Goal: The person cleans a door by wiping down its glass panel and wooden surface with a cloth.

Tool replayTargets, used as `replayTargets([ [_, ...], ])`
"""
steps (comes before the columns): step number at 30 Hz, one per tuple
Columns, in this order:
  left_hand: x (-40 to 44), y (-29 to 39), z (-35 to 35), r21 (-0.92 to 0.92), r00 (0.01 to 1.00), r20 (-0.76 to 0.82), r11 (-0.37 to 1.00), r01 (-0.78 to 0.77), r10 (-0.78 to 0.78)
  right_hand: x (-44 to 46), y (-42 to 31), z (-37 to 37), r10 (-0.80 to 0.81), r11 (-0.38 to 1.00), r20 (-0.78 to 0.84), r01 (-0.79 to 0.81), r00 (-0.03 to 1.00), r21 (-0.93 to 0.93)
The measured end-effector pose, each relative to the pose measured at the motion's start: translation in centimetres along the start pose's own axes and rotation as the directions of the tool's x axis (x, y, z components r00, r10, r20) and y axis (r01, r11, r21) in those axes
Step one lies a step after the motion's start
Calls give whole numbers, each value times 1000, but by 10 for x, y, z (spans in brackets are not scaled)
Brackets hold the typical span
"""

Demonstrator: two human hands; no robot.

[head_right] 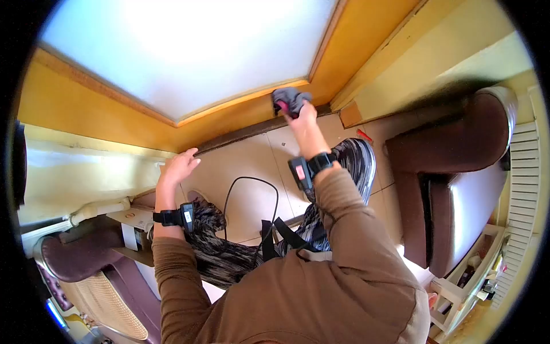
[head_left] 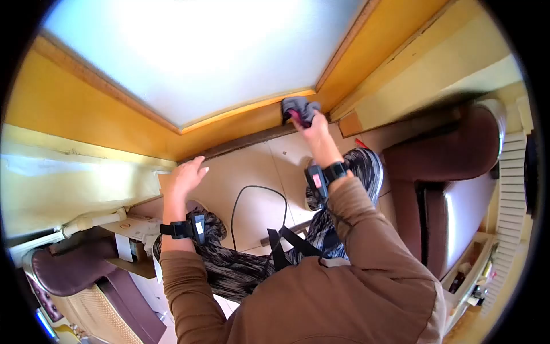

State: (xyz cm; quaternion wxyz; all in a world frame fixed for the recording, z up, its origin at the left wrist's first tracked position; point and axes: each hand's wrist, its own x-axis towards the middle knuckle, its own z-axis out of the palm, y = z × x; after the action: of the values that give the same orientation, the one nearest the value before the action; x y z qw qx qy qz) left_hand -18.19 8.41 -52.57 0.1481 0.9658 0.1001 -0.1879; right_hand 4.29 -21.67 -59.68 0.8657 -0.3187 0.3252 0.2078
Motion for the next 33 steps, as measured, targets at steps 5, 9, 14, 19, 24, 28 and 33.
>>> replayTargets([
  [5,-3,34,5,-576,982,41,807,-129,186,-116,1,23,143,972,539,-220,830,80],
  [9,-7,91,-18,-872,952,-298,387,-301,70,-152,-16,43,370,913,628,-394,684,-109],
  [14,-12,154,-51,-870,889,-457,208,-448,3,-155,-24,57,424,903,689,-214,587,-373],
  [19,15,157,-40,-848,905,-368,477,-231,-215,-126,-34,53,367,775,595,119,715,-620],
  [24,60,148,8,-803,851,-439,551,-228,-288,-84,-24,23,-131,216,694,703,708,-677],
  [28,36,207,-4,-998,988,5,54,13,-157,-98,-7,10,-161,-304,931,881,328,-363],
  [33,52,197,30,-905,991,9,-423,-50,-136,-125,-23,1,10,-95,934,930,358,-356],
])
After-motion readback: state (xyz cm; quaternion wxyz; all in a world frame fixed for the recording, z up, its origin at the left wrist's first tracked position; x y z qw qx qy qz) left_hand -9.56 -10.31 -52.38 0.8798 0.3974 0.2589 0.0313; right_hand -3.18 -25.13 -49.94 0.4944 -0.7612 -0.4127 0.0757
